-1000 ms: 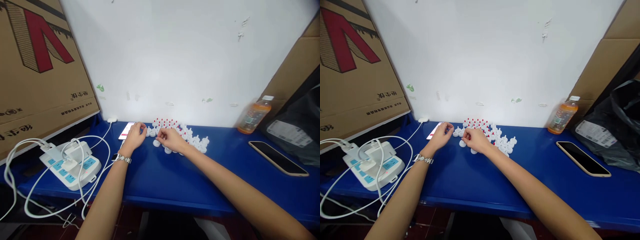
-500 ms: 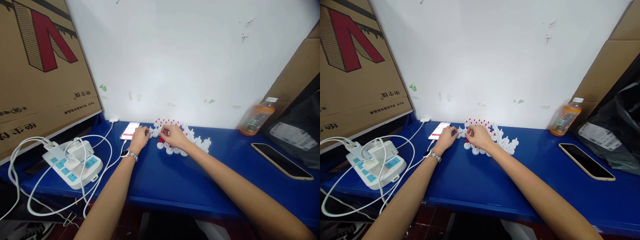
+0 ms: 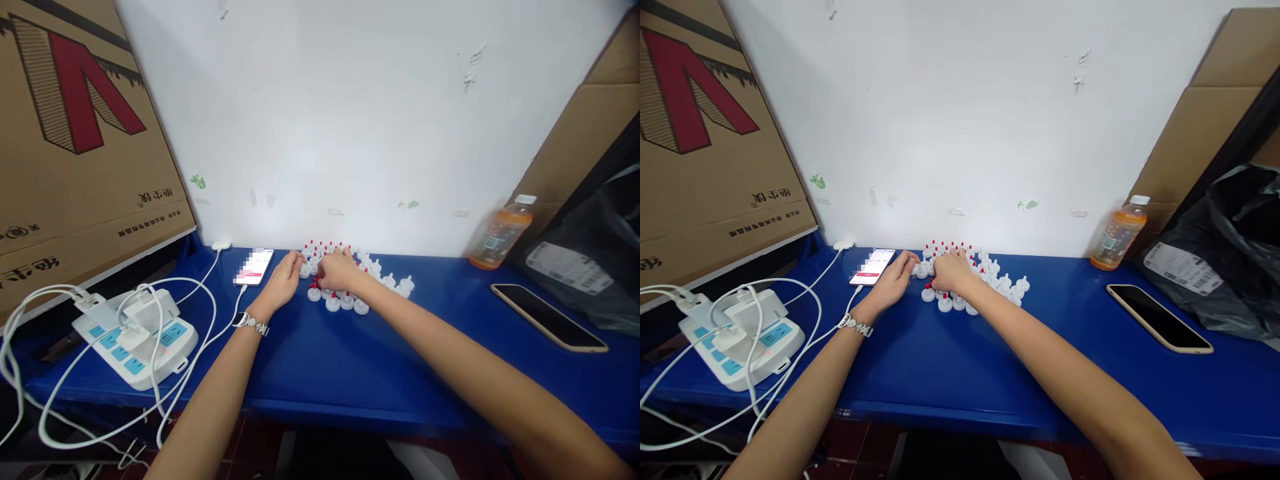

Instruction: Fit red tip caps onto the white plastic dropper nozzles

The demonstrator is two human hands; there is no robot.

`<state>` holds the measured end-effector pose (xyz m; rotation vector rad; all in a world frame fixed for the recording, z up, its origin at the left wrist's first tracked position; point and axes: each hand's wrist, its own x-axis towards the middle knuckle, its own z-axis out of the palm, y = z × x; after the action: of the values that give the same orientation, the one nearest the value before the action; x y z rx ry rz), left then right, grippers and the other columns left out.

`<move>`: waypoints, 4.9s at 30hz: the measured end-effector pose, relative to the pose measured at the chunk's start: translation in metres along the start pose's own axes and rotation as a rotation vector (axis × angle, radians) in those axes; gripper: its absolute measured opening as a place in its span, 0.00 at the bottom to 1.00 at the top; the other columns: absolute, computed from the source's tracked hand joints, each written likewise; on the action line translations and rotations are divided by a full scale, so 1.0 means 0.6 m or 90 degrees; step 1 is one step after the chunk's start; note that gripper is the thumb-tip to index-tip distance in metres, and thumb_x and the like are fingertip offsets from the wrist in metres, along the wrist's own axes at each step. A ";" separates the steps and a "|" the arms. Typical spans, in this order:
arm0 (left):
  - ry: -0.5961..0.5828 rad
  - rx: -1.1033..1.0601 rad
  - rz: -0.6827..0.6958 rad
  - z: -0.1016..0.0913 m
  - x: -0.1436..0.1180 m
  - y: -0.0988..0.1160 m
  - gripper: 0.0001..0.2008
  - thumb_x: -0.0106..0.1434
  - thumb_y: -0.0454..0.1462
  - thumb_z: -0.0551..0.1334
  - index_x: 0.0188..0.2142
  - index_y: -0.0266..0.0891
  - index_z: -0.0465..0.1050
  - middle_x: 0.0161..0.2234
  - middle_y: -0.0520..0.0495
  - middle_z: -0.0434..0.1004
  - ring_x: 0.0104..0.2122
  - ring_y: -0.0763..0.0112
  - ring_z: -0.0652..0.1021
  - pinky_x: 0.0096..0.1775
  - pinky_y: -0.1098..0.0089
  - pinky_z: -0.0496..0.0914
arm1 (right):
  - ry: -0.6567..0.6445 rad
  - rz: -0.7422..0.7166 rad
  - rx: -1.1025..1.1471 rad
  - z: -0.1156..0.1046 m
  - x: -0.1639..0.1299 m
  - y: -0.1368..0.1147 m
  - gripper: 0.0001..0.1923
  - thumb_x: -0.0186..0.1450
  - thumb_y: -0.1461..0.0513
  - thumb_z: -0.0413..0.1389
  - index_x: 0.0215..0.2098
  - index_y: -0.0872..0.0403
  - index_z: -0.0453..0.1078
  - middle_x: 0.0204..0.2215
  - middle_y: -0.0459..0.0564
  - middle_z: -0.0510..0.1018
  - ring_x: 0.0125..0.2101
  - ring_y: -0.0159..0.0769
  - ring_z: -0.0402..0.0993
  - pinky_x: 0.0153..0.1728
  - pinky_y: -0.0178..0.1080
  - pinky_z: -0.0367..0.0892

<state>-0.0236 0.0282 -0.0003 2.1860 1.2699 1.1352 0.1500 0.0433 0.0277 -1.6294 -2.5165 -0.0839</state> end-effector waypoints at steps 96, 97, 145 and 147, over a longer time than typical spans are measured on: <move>0.023 0.105 -0.111 -0.037 -0.002 -0.022 0.09 0.65 0.39 0.53 0.35 0.41 0.71 0.31 0.48 0.78 0.32 0.65 0.76 0.33 0.68 0.65 | 0.067 -0.088 0.495 -0.003 0.028 -0.014 0.03 0.59 0.66 0.58 0.27 0.57 0.70 0.22 0.46 0.78 0.24 0.30 0.73 0.27 0.30 0.63; 0.040 0.110 -0.110 -0.038 -0.001 -0.025 0.09 0.65 0.39 0.53 0.35 0.41 0.71 0.32 0.48 0.78 0.32 0.65 0.76 0.34 0.68 0.65 | 0.053 -0.099 0.504 0.001 0.029 -0.018 0.03 0.60 0.66 0.58 0.28 0.57 0.70 0.22 0.46 0.78 0.25 0.30 0.73 0.28 0.30 0.63; -0.067 0.039 -0.006 -0.017 -0.009 0.002 0.20 0.68 0.51 0.53 0.44 0.39 0.74 0.37 0.48 0.77 0.32 0.68 0.73 0.34 0.69 0.65 | -0.023 -0.074 0.049 0.005 0.022 0.023 0.04 0.53 0.60 0.65 0.27 0.52 0.79 0.30 0.55 0.81 0.46 0.53 0.69 0.53 0.54 0.52; -0.073 0.046 -0.004 -0.016 -0.009 0.001 0.20 0.69 0.51 0.53 0.44 0.39 0.73 0.37 0.47 0.76 0.32 0.68 0.73 0.34 0.69 0.65 | -0.033 -0.074 0.034 0.009 0.029 0.018 0.03 0.53 0.61 0.64 0.26 0.53 0.78 0.29 0.56 0.80 0.45 0.53 0.70 0.52 0.54 0.52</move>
<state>-0.0324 0.0227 0.0035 2.2623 1.2857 0.9596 0.1522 0.0639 0.0248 -1.4841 -2.6277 0.0126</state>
